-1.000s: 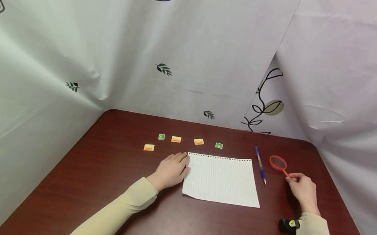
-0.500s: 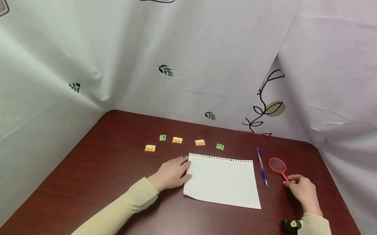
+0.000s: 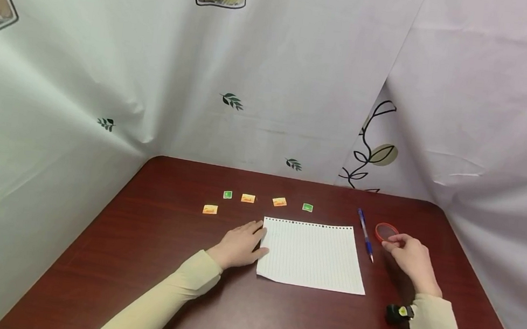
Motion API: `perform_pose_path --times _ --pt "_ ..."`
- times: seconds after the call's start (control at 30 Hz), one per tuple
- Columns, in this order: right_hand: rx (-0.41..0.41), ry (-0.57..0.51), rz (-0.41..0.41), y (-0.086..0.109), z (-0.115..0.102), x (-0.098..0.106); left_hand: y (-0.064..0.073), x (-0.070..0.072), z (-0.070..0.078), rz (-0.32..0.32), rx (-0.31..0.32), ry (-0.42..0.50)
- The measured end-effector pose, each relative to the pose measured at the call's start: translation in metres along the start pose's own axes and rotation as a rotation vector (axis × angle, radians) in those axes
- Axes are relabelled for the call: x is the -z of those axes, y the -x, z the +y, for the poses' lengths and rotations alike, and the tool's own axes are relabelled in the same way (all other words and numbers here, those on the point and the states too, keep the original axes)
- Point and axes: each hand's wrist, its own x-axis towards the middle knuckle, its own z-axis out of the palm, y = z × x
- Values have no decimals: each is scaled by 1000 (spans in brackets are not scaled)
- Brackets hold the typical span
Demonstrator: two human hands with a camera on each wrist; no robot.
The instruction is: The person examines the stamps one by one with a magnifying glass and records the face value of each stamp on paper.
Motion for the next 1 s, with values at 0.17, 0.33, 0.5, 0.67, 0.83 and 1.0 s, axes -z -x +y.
perform_pose_path --times 0.17,0.33,0.5,0.67,0.83,1.0 --pt "11 10 -50 -4 -4 -7 1 0 1 -15 -4 -7" --pt "26 27 -101 -7 -7 -12 1 -1 1 -16 -8 -16" --pt "30 31 -149 -8 -9 -15 2 0 1 -10 -10 -16" --pt "24 32 -182 -11 -5 -21 2 -2 1 -13 -13 -16" --pt "33 45 -199 -14 -4 -27 3 -2 2 -27 -8 -24" --pt "47 42 -223 -17 -9 -29 3 0 3 -29 -9 -23"
